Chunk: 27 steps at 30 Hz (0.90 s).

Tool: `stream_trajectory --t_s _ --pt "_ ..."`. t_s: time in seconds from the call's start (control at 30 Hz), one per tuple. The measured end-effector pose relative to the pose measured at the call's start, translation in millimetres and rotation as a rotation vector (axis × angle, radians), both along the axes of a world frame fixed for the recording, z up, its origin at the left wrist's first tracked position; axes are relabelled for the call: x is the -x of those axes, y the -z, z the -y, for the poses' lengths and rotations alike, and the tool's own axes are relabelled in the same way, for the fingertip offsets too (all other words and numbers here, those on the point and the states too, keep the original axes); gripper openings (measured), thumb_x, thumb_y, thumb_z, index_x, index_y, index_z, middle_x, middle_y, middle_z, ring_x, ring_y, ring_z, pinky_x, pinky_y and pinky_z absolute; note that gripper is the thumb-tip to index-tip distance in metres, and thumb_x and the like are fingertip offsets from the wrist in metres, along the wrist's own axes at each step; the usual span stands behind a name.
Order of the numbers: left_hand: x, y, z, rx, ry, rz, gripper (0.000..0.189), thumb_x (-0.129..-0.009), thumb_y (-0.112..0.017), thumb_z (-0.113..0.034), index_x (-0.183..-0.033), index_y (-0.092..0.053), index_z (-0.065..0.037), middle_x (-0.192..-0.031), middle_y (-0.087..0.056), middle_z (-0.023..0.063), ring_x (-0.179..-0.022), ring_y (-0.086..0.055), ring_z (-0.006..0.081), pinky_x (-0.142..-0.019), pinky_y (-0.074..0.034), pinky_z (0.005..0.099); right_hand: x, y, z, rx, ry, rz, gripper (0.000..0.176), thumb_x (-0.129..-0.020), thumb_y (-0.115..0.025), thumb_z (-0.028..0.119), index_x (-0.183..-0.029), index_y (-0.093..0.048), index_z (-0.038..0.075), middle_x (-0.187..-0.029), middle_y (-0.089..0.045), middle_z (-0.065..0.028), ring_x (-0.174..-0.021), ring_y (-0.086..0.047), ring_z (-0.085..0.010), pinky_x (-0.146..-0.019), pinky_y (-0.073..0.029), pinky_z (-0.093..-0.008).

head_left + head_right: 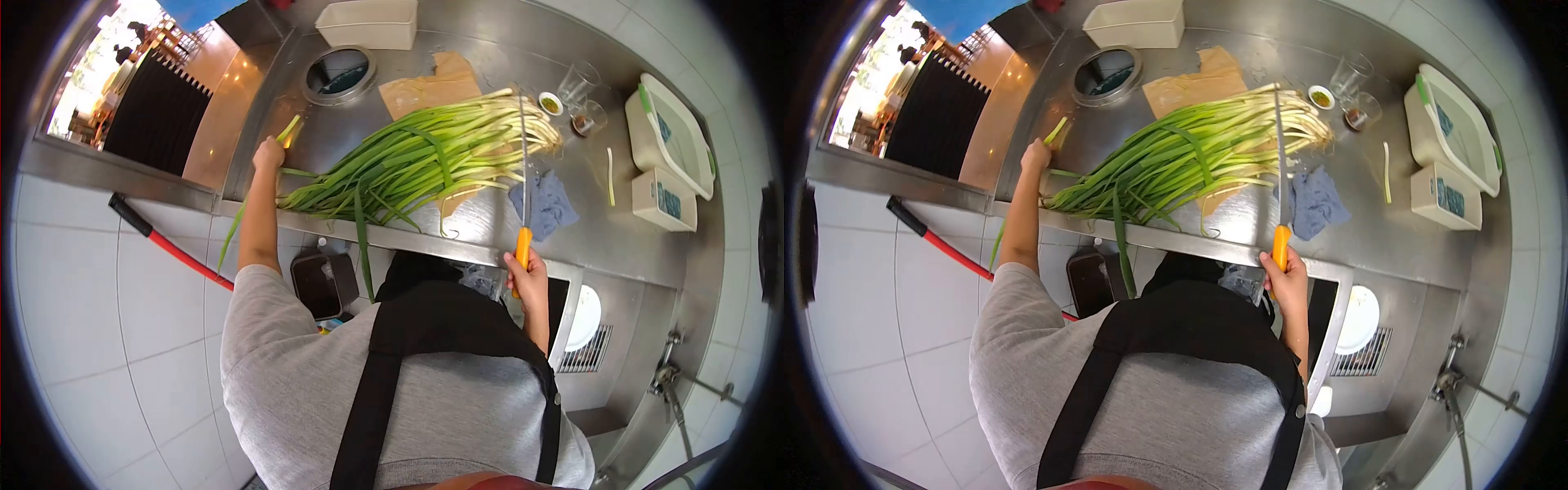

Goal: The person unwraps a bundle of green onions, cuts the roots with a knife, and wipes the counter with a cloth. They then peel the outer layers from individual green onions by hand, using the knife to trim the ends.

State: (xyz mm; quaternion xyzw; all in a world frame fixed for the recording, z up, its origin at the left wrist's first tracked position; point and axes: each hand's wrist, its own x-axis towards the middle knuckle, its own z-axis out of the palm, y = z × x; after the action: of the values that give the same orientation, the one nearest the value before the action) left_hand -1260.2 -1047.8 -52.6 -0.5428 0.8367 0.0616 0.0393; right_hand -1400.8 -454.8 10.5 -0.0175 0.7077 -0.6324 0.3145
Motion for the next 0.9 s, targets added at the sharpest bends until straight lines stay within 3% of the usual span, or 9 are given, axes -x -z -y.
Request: stream_trajectory --t_s 0.07,0.17,0.23,0.37,0.5,0.57,0.67,0.77,0.9 --pt "-8 12 6 -0.003 0.001 -0.002 0.045 -0.083 -0.058 -0.037 -0.115 -0.051 -0.005 -0.116 -0.056 0.0198 -0.107 -0.055 0.0358 -0.086 -0.047 0.0439 -1 4 -2 -0.013 -0.012 0.002 0.016 -0.083 -0.066 0.015 -0.083 -0.053 0.006 -0.055 -0.047 0.0031 -0.041 -0.043 -0.0051 -0.038 -0.033 -0.0195" --pt "-1 -3 -17 0.269 0.042 0.092 0.052 -0.08 -0.064 -0.036 -0.119 -0.045 -0.007 -0.117 -0.05 0.0149 -0.109 -0.049 0.0361 -0.086 -0.046 0.0471 -2 2 -6 -0.079 -0.012 -0.014 0.017 -0.082 -0.066 0.016 -0.083 -0.053 0.005 -0.055 -0.047 0.0033 -0.041 -0.044 -0.005 -0.039 -0.034 -0.0194" --pt "26 -25 -35 0.374 0.088 -0.065 0.051 -0.079 -0.065 -0.035 -0.117 -0.048 -0.006 -0.114 -0.052 0.0165 -0.107 -0.05 0.0359 -0.087 -0.044 0.0466 -3 3 -10 -0.083 0.023 -0.026 0.018 -0.083 -0.066 0.017 -0.083 -0.054 0.005 -0.055 -0.047 0.0035 -0.041 -0.044 -0.0048 -0.039 -0.034 -0.0193" --pt "98 -64 -121 0.514 0.674 -0.606 0.036 -0.078 -0.066 -0.029 -0.104 -0.058 -0.005 -0.105 -0.056 0.0176 -0.101 -0.05 0.0337 -0.085 -0.042 0.0437 -3 1 -16 -0.098 0.038 0.056 0.021 -0.083 -0.067 0.022 -0.081 -0.054 0.005 -0.054 -0.045 0.0042 -0.04 -0.042 -0.0044 -0.038 -0.034 -0.0194" --pt "147 -73 -253 0.157 1.007 -0.712 0.031 -0.078 -0.066 -0.026 -0.102 -0.06 -0.008 -0.107 -0.056 0.0137 -0.1 -0.05 0.0323 -0.087 -0.038 0.0418 -3 9 -24 -0.081 0.075 0.022 0.026 -0.082 -0.068 0.027 -0.076 -0.054 0.005 -0.054 -0.045 0.0046 -0.04 -0.042 -0.0041 -0.039 -0.035 -0.0192" --pt "161 -67 -299 0.09 1.084 -0.596 0.03 -0.077 -0.066 -0.028 -0.101 -0.062 -0.011 -0.106 -0.056 0.0111 -0.102 -0.048 0.03 -0.089 -0.036 0.0419 -3 7 -27 -0.123 0.083 0.01 0.029 -0.082 -0.067 0.03 -0.075 -0.054 0.006 -0.054 -0.046 0.0045 -0.041 -0.043 -0.0043 -0.039 -0.035 -0.0193" --pt "178 -34 -315 0.364 1.213 -0.625 0.031 -0.076 -0.066 -0.03 -0.102 -0.063 -0.014 -0.107 -0.054 0.0094 -0.104 -0.046 0.0272 -0.091 -0.032 0.0443 -6 4 -36 -0.202 0.098 -0.001 0.034 -0.083 -0.065 0.036 -0.074 -0.054 0.005 -0.054 -0.046 0.0038 -0.04 -0.043 -0.0048 -0.039 -0.036 -0.0202" --pt "197 -1 -279 0.325 1.281 -0.573 0.026 -0.073 -0.069 -0.029 -0.095 -0.065 -0.014 -0.111 -0.053 0.0089 -0.108 -0.044 0.0263 -0.093 -0.029 0.0487 -10 -13 -59 -0.25 -0.025 0.105 0.041 -0.084 -0.061 0.044 -0.074 -0.055 0.004 -0.053 -0.046 0.0023 -0.039 -0.043 -0.006 -0.038 -0.036 -0.0215" --pt "202 -30 -284 0.505 1.3 -0.707 0.019 -0.076 -0.066 -0.028 -0.089 -0.066 -0.014 -0.105 -0.054 0.0069 -0.101 -0.047 0.0275 -0.089 -0.033 0.0455 -24 -27 -93 -0.407 -0.128 0.112 0.051 -0.086 -0.055 0.05 -0.076 -0.055 0.001 -0.054 -0.047 -0.0006 -0.038 -0.044 -0.0086 -0.037 -0.036 -0.0236"
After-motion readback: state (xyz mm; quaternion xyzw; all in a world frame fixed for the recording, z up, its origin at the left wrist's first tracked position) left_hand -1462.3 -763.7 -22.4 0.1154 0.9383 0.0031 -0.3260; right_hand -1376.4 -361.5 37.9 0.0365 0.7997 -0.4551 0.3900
